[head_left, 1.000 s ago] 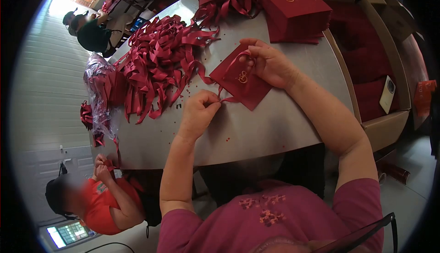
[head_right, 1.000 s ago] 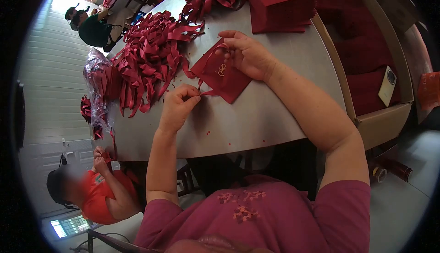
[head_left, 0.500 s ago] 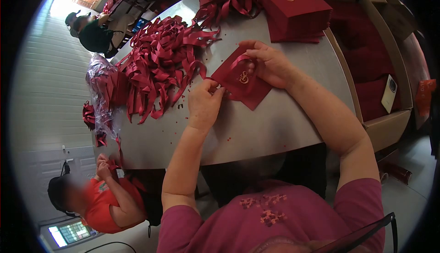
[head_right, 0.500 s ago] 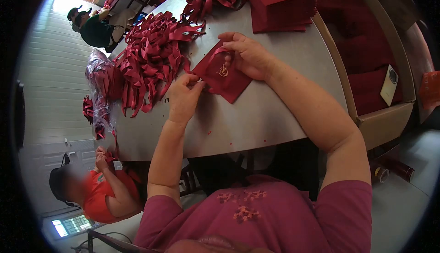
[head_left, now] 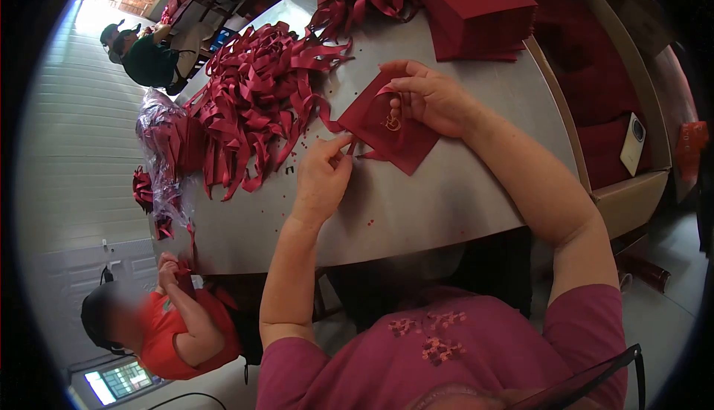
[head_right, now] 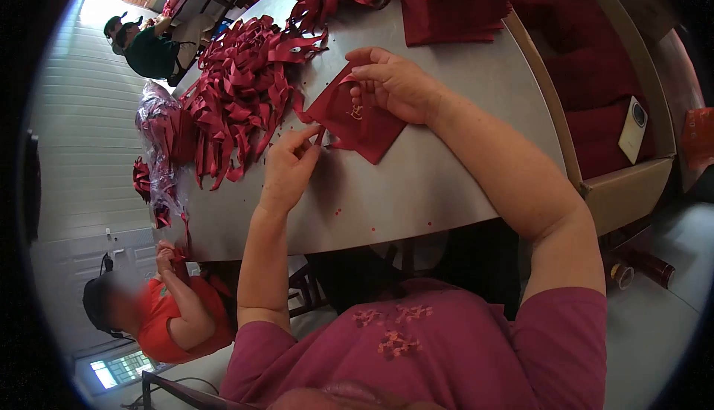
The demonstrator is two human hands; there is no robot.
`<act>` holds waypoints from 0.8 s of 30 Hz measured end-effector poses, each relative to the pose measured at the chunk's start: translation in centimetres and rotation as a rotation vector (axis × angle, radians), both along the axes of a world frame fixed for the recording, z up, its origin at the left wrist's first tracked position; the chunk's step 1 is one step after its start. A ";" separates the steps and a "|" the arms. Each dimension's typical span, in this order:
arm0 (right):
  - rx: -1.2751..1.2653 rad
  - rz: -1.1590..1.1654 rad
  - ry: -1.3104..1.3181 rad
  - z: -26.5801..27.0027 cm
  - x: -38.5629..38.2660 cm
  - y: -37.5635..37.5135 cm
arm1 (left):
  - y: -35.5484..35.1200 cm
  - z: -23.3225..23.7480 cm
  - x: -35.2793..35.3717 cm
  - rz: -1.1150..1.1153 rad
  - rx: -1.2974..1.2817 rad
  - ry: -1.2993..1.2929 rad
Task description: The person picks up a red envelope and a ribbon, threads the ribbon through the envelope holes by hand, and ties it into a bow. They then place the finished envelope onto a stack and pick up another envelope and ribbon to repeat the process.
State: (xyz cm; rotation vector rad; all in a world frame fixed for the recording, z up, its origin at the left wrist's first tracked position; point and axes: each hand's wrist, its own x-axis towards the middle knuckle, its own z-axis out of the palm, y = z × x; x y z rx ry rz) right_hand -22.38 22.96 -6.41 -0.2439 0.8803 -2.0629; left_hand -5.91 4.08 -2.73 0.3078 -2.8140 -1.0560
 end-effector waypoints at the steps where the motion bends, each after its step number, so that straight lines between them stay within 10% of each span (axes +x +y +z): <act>1: -0.017 0.007 -0.001 -0.1 -0.1 0.1 | 0.3 0.2 0.1 -0.012 0.031 0.051; 24: 0.127 0.021 0.258 0.8 0.9 0.2 | 0.8 -0.4 2.1 -0.196 -0.220 0.122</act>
